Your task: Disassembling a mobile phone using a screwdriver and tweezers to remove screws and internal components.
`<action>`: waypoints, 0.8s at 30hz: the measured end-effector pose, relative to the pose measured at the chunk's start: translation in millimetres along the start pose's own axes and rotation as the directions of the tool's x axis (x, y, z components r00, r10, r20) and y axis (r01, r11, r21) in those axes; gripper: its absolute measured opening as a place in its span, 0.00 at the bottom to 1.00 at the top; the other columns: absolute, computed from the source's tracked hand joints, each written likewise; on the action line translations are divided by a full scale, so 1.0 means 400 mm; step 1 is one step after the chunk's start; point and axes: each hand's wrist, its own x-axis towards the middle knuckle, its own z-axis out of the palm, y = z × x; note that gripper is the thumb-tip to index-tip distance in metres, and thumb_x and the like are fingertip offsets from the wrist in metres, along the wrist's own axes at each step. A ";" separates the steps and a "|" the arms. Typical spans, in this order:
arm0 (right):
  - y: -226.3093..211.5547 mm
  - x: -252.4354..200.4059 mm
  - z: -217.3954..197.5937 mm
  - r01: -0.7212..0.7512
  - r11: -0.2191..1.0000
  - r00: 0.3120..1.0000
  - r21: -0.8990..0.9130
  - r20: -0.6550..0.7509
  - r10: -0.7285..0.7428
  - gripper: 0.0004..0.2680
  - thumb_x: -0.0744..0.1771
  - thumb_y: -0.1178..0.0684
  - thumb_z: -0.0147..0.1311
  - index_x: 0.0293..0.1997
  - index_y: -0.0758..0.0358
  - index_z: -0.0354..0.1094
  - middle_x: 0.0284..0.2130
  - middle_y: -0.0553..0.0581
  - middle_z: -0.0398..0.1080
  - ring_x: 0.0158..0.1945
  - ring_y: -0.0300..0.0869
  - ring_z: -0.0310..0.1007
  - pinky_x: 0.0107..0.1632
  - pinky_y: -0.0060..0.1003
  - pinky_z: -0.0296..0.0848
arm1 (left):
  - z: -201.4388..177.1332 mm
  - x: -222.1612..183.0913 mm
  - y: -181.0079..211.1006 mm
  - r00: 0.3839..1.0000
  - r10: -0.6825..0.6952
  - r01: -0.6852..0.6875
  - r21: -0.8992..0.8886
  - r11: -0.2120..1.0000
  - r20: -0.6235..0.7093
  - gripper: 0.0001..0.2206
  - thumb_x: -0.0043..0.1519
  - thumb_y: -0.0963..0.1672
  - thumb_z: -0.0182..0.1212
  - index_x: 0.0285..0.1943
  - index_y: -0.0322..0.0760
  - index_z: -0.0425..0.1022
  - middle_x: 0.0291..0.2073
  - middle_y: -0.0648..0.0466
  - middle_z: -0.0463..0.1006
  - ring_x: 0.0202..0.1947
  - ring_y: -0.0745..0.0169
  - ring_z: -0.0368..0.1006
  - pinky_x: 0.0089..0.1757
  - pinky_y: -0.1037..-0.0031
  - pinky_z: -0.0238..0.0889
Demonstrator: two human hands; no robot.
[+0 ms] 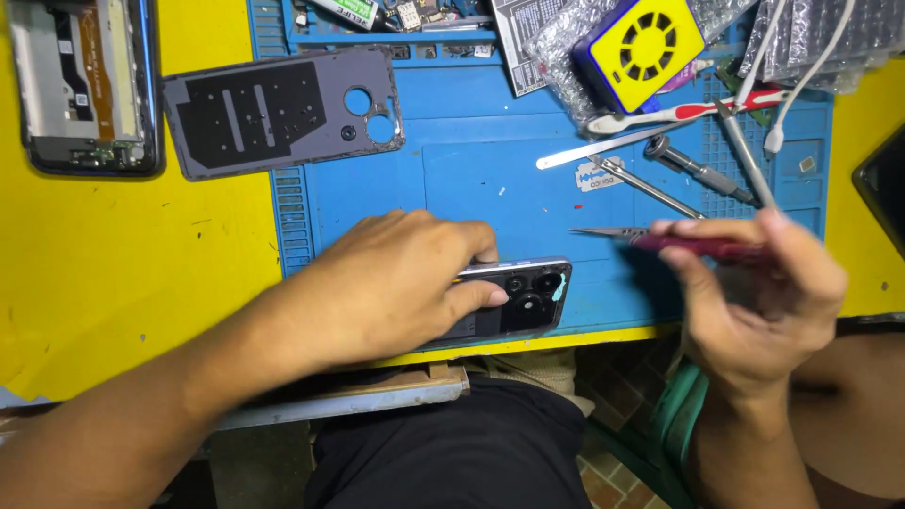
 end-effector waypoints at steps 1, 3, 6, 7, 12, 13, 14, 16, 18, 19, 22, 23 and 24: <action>0.012 0.002 -0.003 0.005 0.997 0.998 -0.073 -0.063 -0.010 0.27 0.69 0.79 0.58 0.72 0.66 0.46 0.49 0.83 0.65 0.51 0.64 0.75 0.63 0.58 0.83 | -0.027 -0.014 0.009 0.997 -0.056 0.061 -0.120 0.991 0.044 0.13 0.66 0.53 0.59 0.52 0.49 0.75 0.44 0.53 0.84 0.40 0.45 0.78 0.39 0.53 0.68; 0.023 0.007 -0.004 0.002 0.990 0.992 -0.142 -0.123 -0.020 0.29 0.71 0.82 0.57 0.76 0.64 0.45 0.50 0.86 0.63 0.50 0.67 0.73 0.63 0.63 0.82 | -0.051 -0.041 0.005 0.990 -0.107 0.128 -0.239 0.963 0.096 0.10 0.65 0.52 0.59 0.49 0.52 0.77 0.43 0.59 0.86 0.37 0.62 0.80 0.39 0.65 0.69; 0.019 0.015 0.005 -0.011 0.989 0.982 -0.148 -0.188 -0.017 0.27 0.73 0.83 0.53 0.77 0.65 0.44 0.52 0.87 0.57 0.51 0.69 0.69 0.63 0.71 0.82 | -0.027 -0.066 -0.041 0.983 -0.125 0.012 -0.629 0.778 -0.136 0.09 0.60 0.50 0.60 0.45 0.51 0.76 0.42 0.61 0.88 0.38 0.69 0.91 0.37 0.75 0.87; 0.015 0.013 0.011 0.004 0.985 0.980 -0.175 -0.197 -0.039 0.28 0.73 0.83 0.54 0.77 0.64 0.44 0.50 0.88 0.58 0.49 0.69 0.70 0.61 0.70 0.82 | -0.003 -0.067 -0.061 0.946 -0.025 -0.231 -0.727 0.646 -0.323 0.14 0.60 0.44 0.60 0.53 0.38 0.71 0.48 0.51 0.84 0.46 0.60 0.86 0.46 0.71 0.82; -0.016 -0.015 0.045 0.067 0.983 0.977 -0.171 -0.189 -0.100 0.31 0.69 0.79 0.55 0.78 0.56 0.44 0.45 0.87 0.64 0.45 0.66 0.72 0.56 0.66 0.83 | 0.129 -0.074 -0.104 0.848 -0.235 -0.396 -0.862 0.316 -0.476 0.13 0.58 0.40 0.64 0.51 0.30 0.79 0.48 0.49 0.84 0.49 0.63 0.78 0.54 0.72 0.73; -0.028 -0.021 0.056 0.057 0.993 0.978 -0.107 -0.194 -0.078 0.31 0.68 0.78 0.55 0.77 0.56 0.44 0.43 0.86 0.64 0.44 0.65 0.73 0.56 0.66 0.83 | 0.150 -0.075 -0.099 0.827 -0.239 -0.491 -0.861 0.133 -0.509 0.17 0.58 0.37 0.62 0.57 0.28 0.71 0.51 0.44 0.80 0.54 0.53 0.76 0.58 0.65 0.72; -0.040 -0.026 0.067 0.051 0.998 0.978 -0.044 -0.200 -0.058 0.32 0.66 0.77 0.54 0.76 0.55 0.44 0.42 0.85 0.64 0.43 0.65 0.73 0.56 0.66 0.83 | 0.169 -0.075 -0.093 0.803 -0.250 -0.569 -0.820 -0.053 -0.541 0.23 0.58 0.34 0.60 0.64 0.27 0.64 0.53 0.39 0.77 0.59 0.43 0.74 0.62 0.57 0.70; -0.041 -0.039 0.067 0.106 0.993 0.988 0.044 -0.117 -0.100 0.33 0.65 0.76 0.54 0.76 0.56 0.42 0.43 0.82 0.66 0.45 0.63 0.75 0.56 0.63 0.84 | 0.216 -0.088 -0.091 0.815 -0.284 -0.549 -0.830 -0.098 -0.506 0.15 0.60 0.34 0.60 0.56 0.31 0.68 0.43 0.45 0.76 0.48 0.51 0.73 0.51 0.65 0.71; -0.052 -0.053 0.076 0.149 0.979 0.989 0.139 -0.036 -0.145 0.34 0.63 0.74 0.54 0.77 0.58 0.39 0.44 0.79 0.67 0.48 0.62 0.77 0.56 0.59 0.86 | 0.236 -0.101 -0.080 0.825 -0.319 -0.529 -0.836 -0.143 -0.467 0.09 0.62 0.34 0.60 0.48 0.35 0.71 0.34 0.52 0.74 0.37 0.60 0.72 0.39 0.72 0.72; -0.063 -0.060 0.086 0.133 0.968 0.991 0.211 -0.015 -0.133 0.36 0.63 0.75 0.56 0.77 0.57 0.41 0.47 0.75 0.69 0.51 0.59 0.78 0.59 0.55 0.86 | 0.233 -0.106 -0.072 0.812 -0.338 -0.541 -0.831 -0.132 -0.475 0.15 0.60 0.33 0.60 0.56 0.30 0.69 0.44 0.48 0.76 0.49 0.55 0.72 0.52 0.68 0.68; -0.100 -0.070 0.110 0.060 0.969 0.997 0.238 0.022 -0.068 0.35 0.63 0.76 0.58 0.76 0.54 0.43 0.48 0.70 0.71 0.52 0.57 0.81 0.60 0.51 0.88 | 0.212 -0.143 -0.096 0.819 -0.349 -0.492 -0.871 -0.015 -0.457 0.22 0.59 0.36 0.60 0.64 0.25 0.68 0.55 0.41 0.78 0.59 0.49 0.73 0.63 0.63 0.65; -0.115 -0.072 0.118 0.009 0.981 0.999 0.193 0.032 -0.015 0.34 0.64 0.75 0.57 0.74 0.52 0.43 0.46 0.70 0.71 0.50 0.57 0.82 0.57 0.51 0.90 | 0.204 -0.158 -0.113 0.837 -0.338 -0.424 -0.901 0.096 -0.430 0.23 0.58 0.40 0.59 0.63 0.24 0.67 0.55 0.39 0.79 0.58 0.47 0.75 0.61 0.64 0.67; -0.115 -0.070 0.121 0.004 0.981 0.999 0.191 0.034 -0.011 0.34 0.64 0.75 0.57 0.74 0.52 0.43 0.46 0.70 0.71 0.50 0.57 0.82 0.57 0.51 0.90 | 0.187 -0.168 -0.119 0.839 -0.338 -0.421 -0.902 0.093 -0.426 0.23 0.58 0.40 0.59 0.63 0.24 0.67 0.55 0.39 0.79 0.58 0.47 0.75 0.61 0.64 0.67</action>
